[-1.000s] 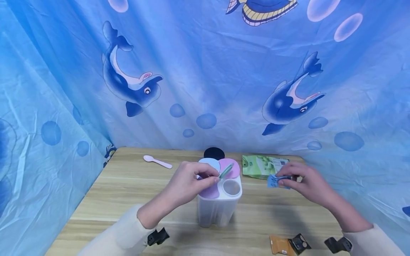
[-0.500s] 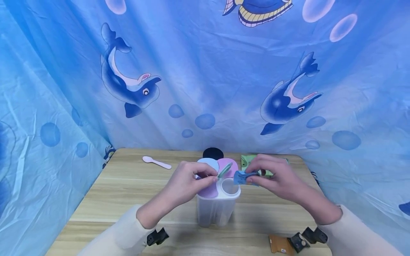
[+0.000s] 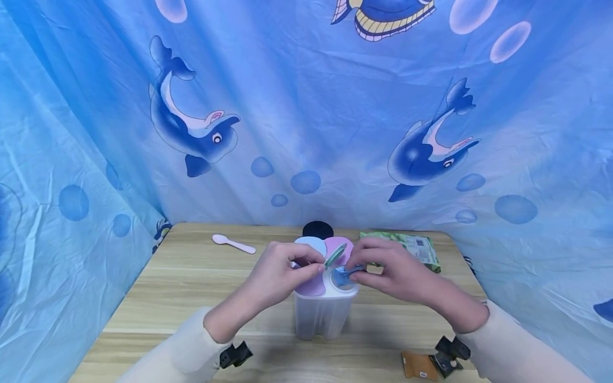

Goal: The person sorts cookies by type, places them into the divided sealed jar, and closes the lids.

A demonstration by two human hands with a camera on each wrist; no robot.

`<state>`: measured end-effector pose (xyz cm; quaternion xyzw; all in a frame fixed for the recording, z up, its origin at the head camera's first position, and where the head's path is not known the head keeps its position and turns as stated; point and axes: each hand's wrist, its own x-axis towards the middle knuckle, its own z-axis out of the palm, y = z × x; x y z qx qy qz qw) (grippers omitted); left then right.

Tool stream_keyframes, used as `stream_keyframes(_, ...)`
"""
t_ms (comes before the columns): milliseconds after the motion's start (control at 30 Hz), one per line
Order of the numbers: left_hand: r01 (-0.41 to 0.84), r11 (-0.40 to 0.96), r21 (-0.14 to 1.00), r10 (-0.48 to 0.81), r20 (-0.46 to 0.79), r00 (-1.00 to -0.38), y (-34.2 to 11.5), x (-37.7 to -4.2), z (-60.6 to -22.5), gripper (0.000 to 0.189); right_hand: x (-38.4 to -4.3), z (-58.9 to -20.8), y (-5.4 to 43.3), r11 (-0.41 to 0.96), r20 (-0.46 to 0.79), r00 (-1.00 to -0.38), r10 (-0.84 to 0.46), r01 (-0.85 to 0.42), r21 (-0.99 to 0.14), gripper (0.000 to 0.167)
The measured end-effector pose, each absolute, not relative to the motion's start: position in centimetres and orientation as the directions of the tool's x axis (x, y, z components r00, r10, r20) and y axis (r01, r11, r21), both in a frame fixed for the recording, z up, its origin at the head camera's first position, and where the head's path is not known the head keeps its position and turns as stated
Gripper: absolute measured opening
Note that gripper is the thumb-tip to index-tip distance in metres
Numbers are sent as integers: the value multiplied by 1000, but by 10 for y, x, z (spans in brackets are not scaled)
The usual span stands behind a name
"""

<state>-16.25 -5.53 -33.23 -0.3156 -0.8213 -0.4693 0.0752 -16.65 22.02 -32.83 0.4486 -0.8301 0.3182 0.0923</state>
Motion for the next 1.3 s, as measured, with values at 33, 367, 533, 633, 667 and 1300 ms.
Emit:
stream_keyframes(33, 588, 361, 724, 447, 419, -790, -55, -162, -332, 7, -167, -328, 218, 398, 431, -581, -691, -803, -444, 15)
stream_keyframes(367, 595, 345, 726, 453, 426, -783, -55, -163, -334, 6, -170, -335, 205, 410, 417, -606, -677, -782, -470, 19)
stream_keyframes(533, 595, 337, 730, 448, 432, -783, -55, -164, -335, 5, -169, -340, 202, 448, 361, -650, -669, -740, -502, 20)
stream_keyframes(633, 599, 333, 729, 447, 437, -780, -54, -165, -335, 6, -168, -342, 201, 453, 368, -659, -656, -734, -505, 18)
stream_keyframes(667, 599, 332, 729, 447, 438, -780, -54, -165, -335, 6, -168, -343, 202, 452, 377, -658, -652, -736, -503, 17)
stream_keyframes(1300, 581, 332, 743, 433, 428, -794, -55, -166, -336, 8, -165, -348, 257, 501, 410, -706, -577, -702, -505, 23)
